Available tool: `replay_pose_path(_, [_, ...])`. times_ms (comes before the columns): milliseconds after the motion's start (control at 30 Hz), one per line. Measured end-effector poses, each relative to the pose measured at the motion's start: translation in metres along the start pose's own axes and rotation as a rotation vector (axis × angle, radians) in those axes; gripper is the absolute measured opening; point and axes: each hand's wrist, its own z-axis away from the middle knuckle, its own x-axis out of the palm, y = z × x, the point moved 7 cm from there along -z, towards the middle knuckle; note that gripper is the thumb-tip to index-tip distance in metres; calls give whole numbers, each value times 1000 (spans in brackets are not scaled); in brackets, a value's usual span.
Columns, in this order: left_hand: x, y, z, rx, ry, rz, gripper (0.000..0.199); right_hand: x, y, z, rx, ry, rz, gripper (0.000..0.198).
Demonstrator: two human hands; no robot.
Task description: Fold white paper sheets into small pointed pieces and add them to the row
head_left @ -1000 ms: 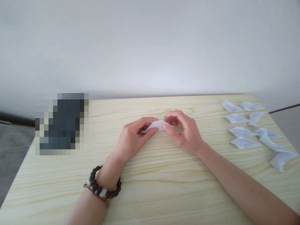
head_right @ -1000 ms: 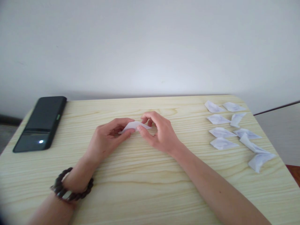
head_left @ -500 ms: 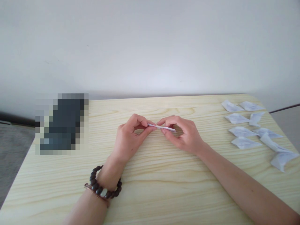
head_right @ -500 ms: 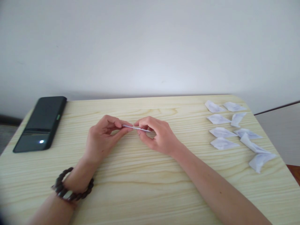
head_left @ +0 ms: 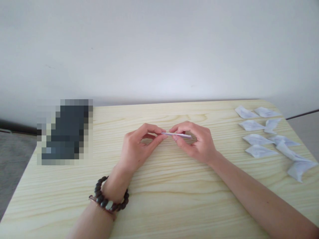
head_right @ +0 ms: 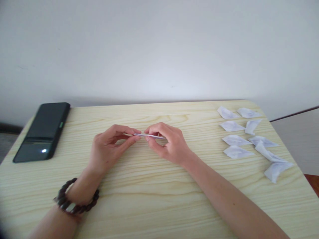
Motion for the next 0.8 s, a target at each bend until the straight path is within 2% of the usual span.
replay_pose_path(133, [2, -1, 0, -79, -81, 54, 14, -2, 1, -1, 21, 21, -45, 11])
replay_pose_path(300, [8, -4, -1, -233, -247, 239, 16, -6, 4, -1, 30, 3, -206, 10])
replay_pose_path(500, [6, -5, -4, -280, -338, 311, 15, -5, 5, -2, 15, -40, -362, 10])
replay_pose_path(633, [8, -7, -1, -302, -436, 287, 11, -2, 7, -1, 63, -60, -352, 11])
replay_pose_path(800, [8, -9, 0, -305, -470, 245, 11, -1, 7, -1, 69, -57, -333, 13])
